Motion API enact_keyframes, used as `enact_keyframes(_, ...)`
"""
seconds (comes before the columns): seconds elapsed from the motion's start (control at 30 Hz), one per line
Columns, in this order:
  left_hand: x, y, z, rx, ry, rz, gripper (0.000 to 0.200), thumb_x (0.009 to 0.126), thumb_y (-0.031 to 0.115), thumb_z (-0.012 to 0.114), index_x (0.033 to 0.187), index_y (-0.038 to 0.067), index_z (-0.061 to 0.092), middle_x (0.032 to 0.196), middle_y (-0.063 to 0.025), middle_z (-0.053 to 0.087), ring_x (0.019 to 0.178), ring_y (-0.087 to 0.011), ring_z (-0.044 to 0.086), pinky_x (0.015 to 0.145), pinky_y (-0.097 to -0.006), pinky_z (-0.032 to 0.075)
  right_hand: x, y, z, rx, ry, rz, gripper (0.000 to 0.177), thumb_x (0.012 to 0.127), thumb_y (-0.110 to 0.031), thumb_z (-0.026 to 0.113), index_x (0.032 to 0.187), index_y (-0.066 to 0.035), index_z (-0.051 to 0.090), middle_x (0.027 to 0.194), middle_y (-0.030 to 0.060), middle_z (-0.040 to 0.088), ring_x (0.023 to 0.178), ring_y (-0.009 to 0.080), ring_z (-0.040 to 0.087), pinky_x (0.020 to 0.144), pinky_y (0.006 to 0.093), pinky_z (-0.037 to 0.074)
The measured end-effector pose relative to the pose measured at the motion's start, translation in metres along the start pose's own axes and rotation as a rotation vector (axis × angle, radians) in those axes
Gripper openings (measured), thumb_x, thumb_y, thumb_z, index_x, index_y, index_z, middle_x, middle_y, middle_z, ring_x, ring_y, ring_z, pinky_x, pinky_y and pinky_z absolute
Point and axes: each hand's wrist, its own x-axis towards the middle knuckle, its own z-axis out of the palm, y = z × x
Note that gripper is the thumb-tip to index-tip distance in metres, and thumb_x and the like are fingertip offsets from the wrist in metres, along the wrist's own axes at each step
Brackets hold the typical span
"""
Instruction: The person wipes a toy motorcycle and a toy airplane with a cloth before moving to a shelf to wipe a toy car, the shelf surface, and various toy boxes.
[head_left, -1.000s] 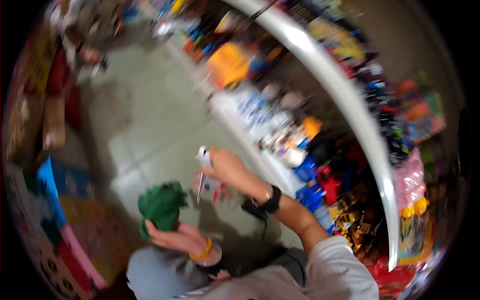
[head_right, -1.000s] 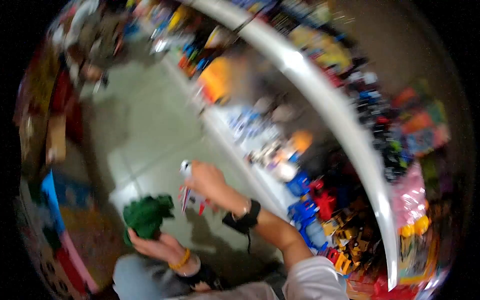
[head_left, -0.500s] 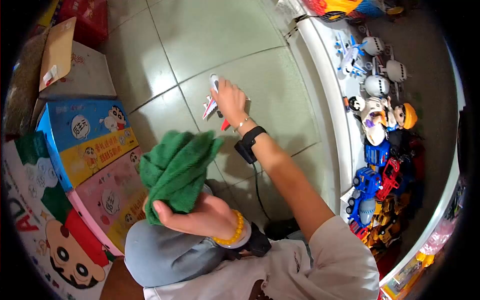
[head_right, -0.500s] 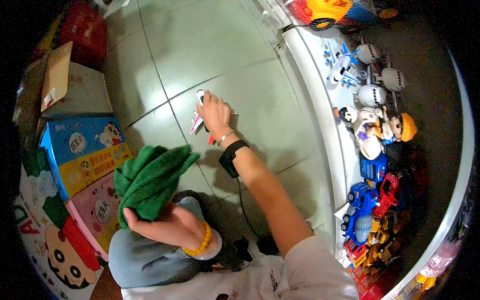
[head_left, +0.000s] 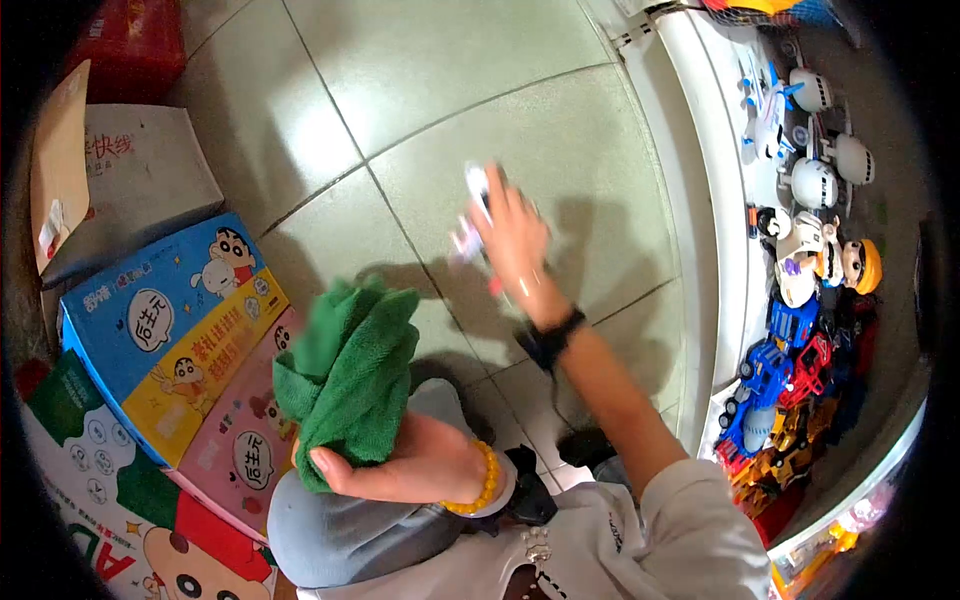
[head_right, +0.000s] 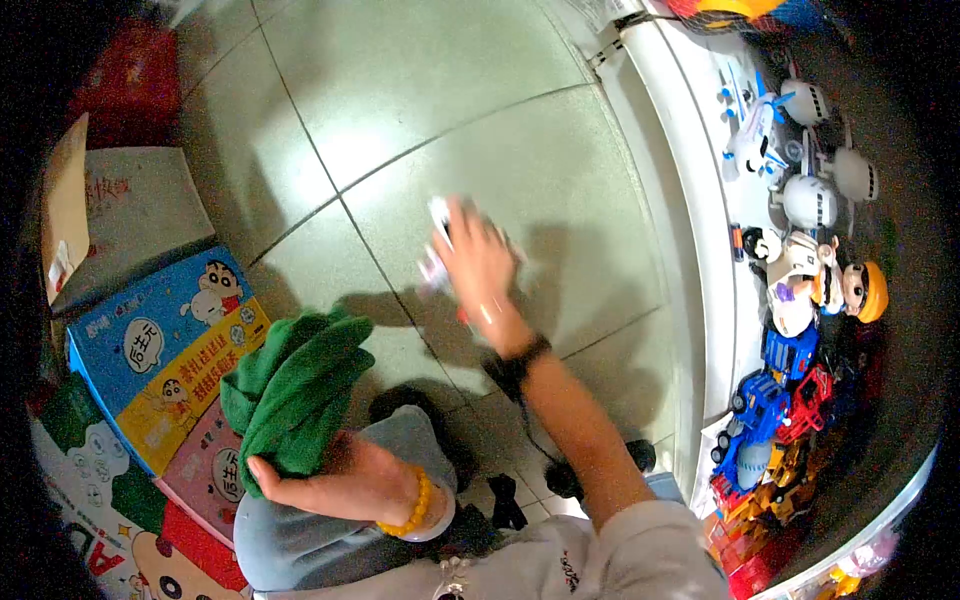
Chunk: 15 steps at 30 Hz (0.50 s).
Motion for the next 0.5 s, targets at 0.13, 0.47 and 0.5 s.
enact_keyframes(0.13, 0.000, -0.004, 0.002, 0.003, 0.031, 0.008, 0.042, 0.090, 0.040, 0.052, 0.111, 0.004, 0.056, 0.112, -0.0102, 0.059, 0.103, -0.0242, 0.057, 0.089, -0.0376, 0.044, 0.081, -0.025, 0.002, 0.024, -0.053, 0.013, 0.063, 0.089, -0.039, 0.058, 0.142, -0.013, 0.036, 0.091, 0.0089, 0.063, 0.073, 0.0225, 0.063, 0.055, 0.0343, 0.051)
enact_keyframes(0.47, -0.031, 0.011, -0.023, -0.043, -0.044, -0.051, 0.045, 0.090, 0.039, 0.052, 0.114, 0.002, 0.058, 0.113, -0.0115, 0.062, 0.102, -0.0254, 0.060, 0.088, -0.0383, 0.047, -0.157, 0.059, -0.017, 0.039, -0.043, -0.042, 0.073, 0.081, -0.035, 0.068, 0.145, -0.019, 0.036, 0.084, 0.0096, 0.055, 0.074, 0.0273, 0.058, 0.068, 0.0385, 0.050)
enact_keyframes(0.5, -0.037, 0.015, -0.031, -0.022, -0.053, -0.043, 0.044, 0.090, 0.039, 0.052, 0.113, 0.002, 0.058, 0.112, -0.0114, 0.062, 0.101, -0.0252, 0.060, 0.087, -0.0380, 0.047, -0.127, 0.045, -0.017, 0.055, -0.035, -0.030, 0.074, 0.080, -0.038, 0.068, 0.144, -0.021, 0.037, 0.086, 0.0105, 0.056, 0.075, 0.0266, 0.058, 0.064, 0.0368, 0.051)
